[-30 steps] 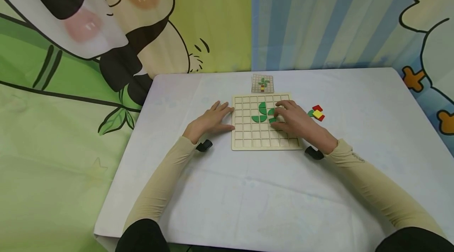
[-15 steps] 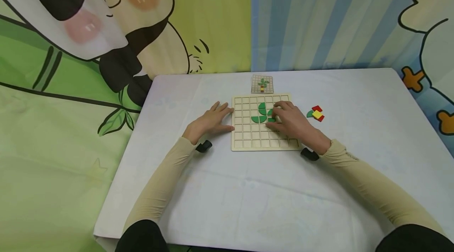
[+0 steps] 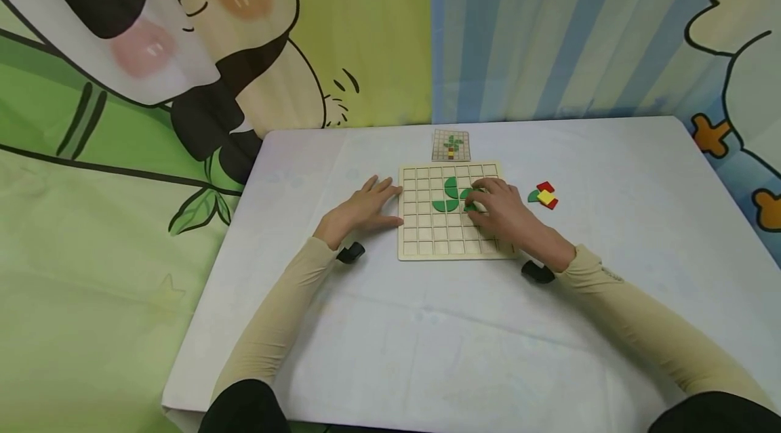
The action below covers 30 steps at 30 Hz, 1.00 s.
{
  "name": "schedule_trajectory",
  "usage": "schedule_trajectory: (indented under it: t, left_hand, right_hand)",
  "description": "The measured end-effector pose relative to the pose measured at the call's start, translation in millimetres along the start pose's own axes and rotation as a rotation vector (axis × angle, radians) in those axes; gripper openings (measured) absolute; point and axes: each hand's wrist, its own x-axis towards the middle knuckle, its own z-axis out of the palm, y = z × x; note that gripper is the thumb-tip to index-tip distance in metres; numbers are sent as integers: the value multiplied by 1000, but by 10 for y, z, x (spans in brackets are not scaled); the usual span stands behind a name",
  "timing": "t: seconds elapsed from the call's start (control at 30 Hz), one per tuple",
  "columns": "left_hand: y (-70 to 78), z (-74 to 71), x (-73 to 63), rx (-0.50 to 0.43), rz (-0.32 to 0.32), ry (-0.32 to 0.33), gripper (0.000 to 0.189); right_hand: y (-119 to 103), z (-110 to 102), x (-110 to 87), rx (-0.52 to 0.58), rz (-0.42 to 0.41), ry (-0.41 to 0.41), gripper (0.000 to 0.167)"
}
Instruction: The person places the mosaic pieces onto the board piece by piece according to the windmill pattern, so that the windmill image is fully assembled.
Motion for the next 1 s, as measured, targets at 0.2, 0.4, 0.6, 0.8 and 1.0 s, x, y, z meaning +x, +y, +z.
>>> schedule_trajectory:
  t: [0.2, 0.4, 0.6, 0.8, 1.0]
  left_hand:
    - [-7, 8, -2, 1, 2, -1, 81]
    - [-7, 8, -6, 6, 4, 4, 81]
    - [2, 6, -10, 2, 6, 9, 80]
    - [-1, 5, -7, 9, 5, 7, 80]
    - [2, 4, -14, 0, 1, 9, 80]
  right_hand:
    - [81, -10, -18, 2, 4, 6, 26]
    - [65, -8, 28, 22, -3, 9, 20]
    - [49, 7, 63, 32, 2, 3, 19]
    - [60, 13, 66, 32, -2, 22, 17]
    - [62, 39, 86, 26, -19, 44, 16]
